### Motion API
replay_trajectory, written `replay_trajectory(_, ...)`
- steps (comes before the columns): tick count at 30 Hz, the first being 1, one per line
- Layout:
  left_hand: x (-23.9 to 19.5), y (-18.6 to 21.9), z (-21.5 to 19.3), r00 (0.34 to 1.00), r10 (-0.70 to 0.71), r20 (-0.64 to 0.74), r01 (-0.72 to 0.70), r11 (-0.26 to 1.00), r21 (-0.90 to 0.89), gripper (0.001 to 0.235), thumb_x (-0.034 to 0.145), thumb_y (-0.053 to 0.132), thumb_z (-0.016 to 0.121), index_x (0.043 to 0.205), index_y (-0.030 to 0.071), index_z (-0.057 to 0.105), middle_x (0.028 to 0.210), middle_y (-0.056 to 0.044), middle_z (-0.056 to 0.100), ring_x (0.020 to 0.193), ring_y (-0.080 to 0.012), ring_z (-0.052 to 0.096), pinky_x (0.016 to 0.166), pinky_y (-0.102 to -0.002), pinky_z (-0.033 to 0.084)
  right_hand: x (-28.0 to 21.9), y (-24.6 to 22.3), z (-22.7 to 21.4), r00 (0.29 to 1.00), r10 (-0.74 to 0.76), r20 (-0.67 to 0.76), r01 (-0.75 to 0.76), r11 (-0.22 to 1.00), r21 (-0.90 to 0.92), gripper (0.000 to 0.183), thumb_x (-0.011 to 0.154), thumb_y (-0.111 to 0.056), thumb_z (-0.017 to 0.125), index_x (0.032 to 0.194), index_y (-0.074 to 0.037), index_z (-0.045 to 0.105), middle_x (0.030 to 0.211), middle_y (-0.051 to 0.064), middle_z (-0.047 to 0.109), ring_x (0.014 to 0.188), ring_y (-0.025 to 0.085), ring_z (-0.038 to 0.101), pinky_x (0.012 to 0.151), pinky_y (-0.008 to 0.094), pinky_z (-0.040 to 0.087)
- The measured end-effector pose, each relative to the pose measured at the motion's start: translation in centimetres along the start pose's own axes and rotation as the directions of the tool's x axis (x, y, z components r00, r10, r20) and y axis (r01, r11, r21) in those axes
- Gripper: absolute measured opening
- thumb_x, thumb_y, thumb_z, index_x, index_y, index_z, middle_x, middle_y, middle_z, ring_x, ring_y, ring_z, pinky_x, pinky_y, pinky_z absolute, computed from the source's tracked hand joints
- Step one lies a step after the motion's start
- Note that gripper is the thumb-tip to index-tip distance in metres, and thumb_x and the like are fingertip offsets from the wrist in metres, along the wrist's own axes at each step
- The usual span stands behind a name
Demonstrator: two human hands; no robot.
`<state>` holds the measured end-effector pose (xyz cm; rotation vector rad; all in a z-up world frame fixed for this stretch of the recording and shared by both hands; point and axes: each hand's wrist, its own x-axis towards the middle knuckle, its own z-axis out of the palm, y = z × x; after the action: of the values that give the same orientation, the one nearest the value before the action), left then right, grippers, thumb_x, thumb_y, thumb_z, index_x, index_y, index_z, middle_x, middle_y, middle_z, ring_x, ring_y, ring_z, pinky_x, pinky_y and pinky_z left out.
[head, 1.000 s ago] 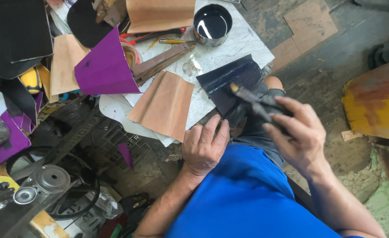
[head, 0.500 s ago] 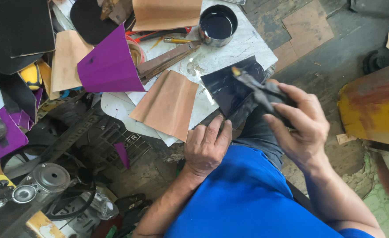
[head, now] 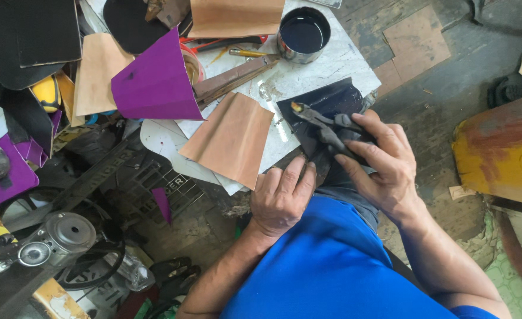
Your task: The person paints a tan leather piece black using a brush and a can of black paint. They hold the leather with the left hand and apply paint with the right hand, covering the surface evenly. The painted piece is then placed aside among other leather pieces.
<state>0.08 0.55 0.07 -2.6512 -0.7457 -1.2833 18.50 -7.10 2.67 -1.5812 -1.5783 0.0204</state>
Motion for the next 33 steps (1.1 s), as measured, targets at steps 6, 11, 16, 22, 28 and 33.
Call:
replay_trajectory(6,-0.1,0.0,0.1,1.0,0.012,-0.001,-0.012,1.0,-0.014,0.014,0.1,0.016,0.062,0.094,0.015,0.075,0.096,-0.008,0.073,0.06,-0.0168,0.052,0.053,-0.028,0.041,-0.4,0.9,-0.9,1.0,-0.004,-0.01,0.003,0.998,-0.064,0.017,0.089,-0.009,0.084,0.098,0.003,0.076,0.125,0.03,0.069,0.088,0.044,0.063,0.077,0.051,0.052)
replay_trajectory(11,-0.4,0.1,0.3,1.0,0.007,0.004,-0.007,1.0,-0.015,0.011,0.097,0.016,0.065,0.095,0.014,0.076,0.097,-0.008,0.074,0.06,-0.0168,0.052,0.053,-0.029,0.041,-0.7,1.7,-1.6,1.0,-0.007,-0.018,0.005,0.995,-0.103,0.017,0.091,-0.008,0.084,0.099,0.003,0.076,0.125,0.031,0.069,0.089,0.047,0.063,0.078,0.052,0.052)
replay_trajectory(16,-0.3,0.1,-0.1,0.999,0.007,0.054,-0.006,1.0,-0.009,0.006,0.097,0.014,0.07,0.096,0.014,0.076,0.102,-0.007,0.075,0.06,-0.0172,0.048,0.053,-0.03,0.039,-1.0,1.9,-2.6,1.0,0.022,0.014,-0.02,0.987,-0.158,0.017,0.094,-0.008,0.082,0.1,0.006,0.075,0.129,0.034,0.067,0.096,0.045,0.062,0.084,0.05,0.05)
replay_trajectory(22,-0.2,0.2,-0.4,0.994,0.002,0.105,-0.002,1.0,0.003,0.003,0.097,0.013,0.074,0.099,0.015,0.075,0.108,-0.005,0.075,0.061,-0.0177,0.046,0.052,-0.032,0.037,-2.1,3.4,-3.7,0.998,0.05,0.03,-0.042,0.971,-0.236,0.019,0.096,-0.009,0.081,0.101,0.008,0.075,0.134,0.035,0.065,0.102,0.042,0.06,0.088,0.049,0.046)
replay_trajectory(28,-0.3,0.2,-0.3,0.995,0.001,0.097,-0.002,1.0,0.009,0.004,0.097,0.012,0.074,0.097,0.016,0.076,0.107,-0.005,0.075,0.061,-0.0171,0.045,0.052,-0.032,0.036,-3.1,3.6,-4.9,0.995,0.079,-0.058,-0.092,0.953,-0.29,0.019,0.097,-0.004,0.082,0.104,0.012,0.076,0.133,0.039,0.066,0.109,0.046,0.061,0.092,0.052,0.047)
replay_trajectory(33,-0.3,0.2,-0.3,0.994,0.006,0.113,-0.006,1.0,0.003,0.004,0.098,0.013,0.073,0.098,0.016,0.076,0.108,-0.005,0.075,0.061,-0.0172,0.046,0.051,-0.032,0.037,-2.2,0.6,-5.1,0.99,0.131,-0.046,-0.136,0.982,-0.133,0.019,0.096,0.002,0.077,0.103,0.018,0.07,0.131,0.044,0.061,0.118,0.051,0.064,0.101,0.055,0.054)
